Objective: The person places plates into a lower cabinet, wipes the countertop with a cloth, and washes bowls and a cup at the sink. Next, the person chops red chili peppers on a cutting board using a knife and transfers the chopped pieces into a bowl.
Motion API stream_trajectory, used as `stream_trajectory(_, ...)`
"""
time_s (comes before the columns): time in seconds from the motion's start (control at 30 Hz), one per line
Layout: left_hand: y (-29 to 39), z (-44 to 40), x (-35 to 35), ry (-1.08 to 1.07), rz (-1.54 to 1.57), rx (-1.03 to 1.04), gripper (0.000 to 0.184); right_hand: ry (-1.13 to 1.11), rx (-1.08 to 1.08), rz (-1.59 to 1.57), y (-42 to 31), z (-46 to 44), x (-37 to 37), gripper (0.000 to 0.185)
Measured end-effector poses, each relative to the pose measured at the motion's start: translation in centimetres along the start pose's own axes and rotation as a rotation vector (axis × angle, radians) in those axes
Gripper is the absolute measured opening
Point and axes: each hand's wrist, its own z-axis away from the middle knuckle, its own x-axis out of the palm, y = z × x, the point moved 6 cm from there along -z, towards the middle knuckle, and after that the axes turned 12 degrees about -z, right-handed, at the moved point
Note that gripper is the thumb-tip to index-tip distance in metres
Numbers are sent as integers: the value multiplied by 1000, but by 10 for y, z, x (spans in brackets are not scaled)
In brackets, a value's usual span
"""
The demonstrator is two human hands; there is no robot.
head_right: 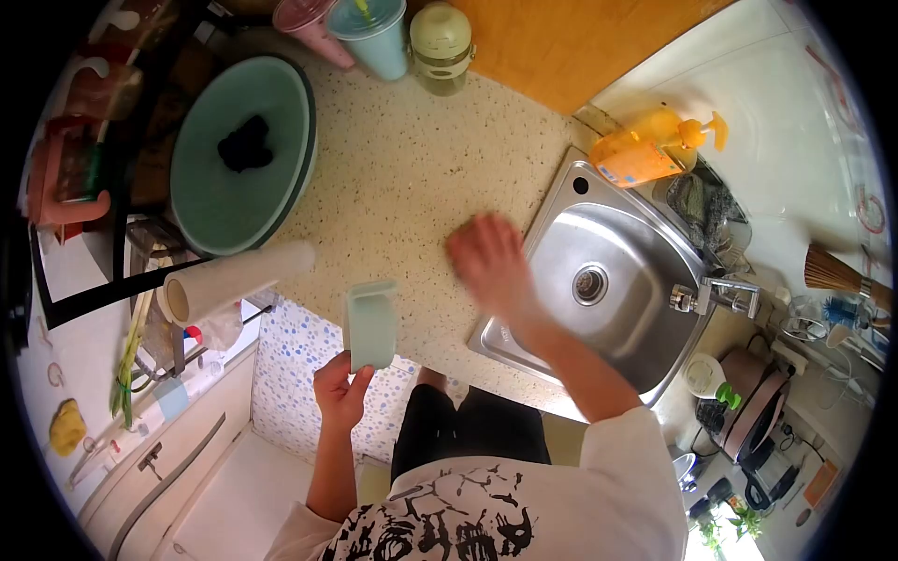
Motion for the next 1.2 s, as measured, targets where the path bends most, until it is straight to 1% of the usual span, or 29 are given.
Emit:
stream_trajectory(0.1, 4, 1, -1, 44, -74, -32, 11, 202, 142, 143, 80, -56, -26, 51)
stream_trajectory(0.13, 4, 2, 0, 54, -83, -17, 11, 300, 181, 82, 99, -77, -32, 53)
stream_trajectory(0.17, 1, 3, 1, 63, -90, -3, 11, 334, 237, 82, 110, -96, -35, 55)
stream_trajectory(0.23, 2, 6, 5, 84, -104, 3, 12, 366, 342, 98, 114, -123, -27, 57)
stream_trajectory(0.3, 5, 5, 7, 110, -123, -6, 11, 369, 440, 129, 98, -145, -9, 59)
stream_trajectory(0.37, 7, 4, 8, 109, -142, -17, 11, 265, 333, 72, 50, -146, 7, 62)
stream_trajectory(0.4, 7, 2, 9, 108, -150, -21, 11, 200, 231, 53, 17, -138, 18, 61)
stream_trajectory(0.43, 8, 0, 10, 112, -158, -15, 11, 137, 130, 35, -16, -122, 29, 60)
stream_trajectory(0.5, 8, -10, 12, 126, -174, 1, 11, -45, -16, -145, -76, -72, 56, 55)
stream_trajectory(0.53, 14, -18, 11, 127, -205, -4, 11, -44, -63, -167, -105, -44, 62, 52)
stream_trajectory(0.6, 22, -39, 13, 132, -285, 75, 13, -83, -197, -396, -141, 24, 77, 54)
stream_trajectory(0.67, 25, -59, 15, 107, -367, 141, 13, -79, -290, -389, -144, 55, 65, 53)
stream_trajectory(0.7, 29, -70, 17, 115, -414, 208, 13, -76, -335, -383, -139, 65, 58, 52)
stream_trajectory(0.77, 38, -92, 24, 133, -505, 343, 12, -4, -325, -275, -108, 53, 41, 51)
stream_trajectory(0.83, 46, -116, 32, 133, -588, 458, 11, 85, -245, -205, -63, 21, 13, 50)
stream_trajectory(0.87, 52, -127, 37, 133, -629, 517, 11, 139, -176, -189, -33, -2, -3, 50)
stream_trajectory(0.93, 61, -144, 47, 152, -650, 560, 10, 221, 90, -17, 37, -37, -30, 53)
stream_trajectory(1.0, 71, -158, 57, 155, -677, 602, 10, 260, 304, 93, 102, -64, -43, 55)
stream_trajectory(1.1, 82, -176, 74, 141, -717, 654, 10, 424, 358, 51, 129, -78, -42, 54)
stream_trajectory(1.13, 84, -182, 81, 141, -726, 667, 11, 444, 347, 92, 120, -76, -40, 55)
stream_trajectory(1.2, 89, -195, 95, 154, -746, 704, 12, 431, 332, 29, 90, -61, -30, 55)
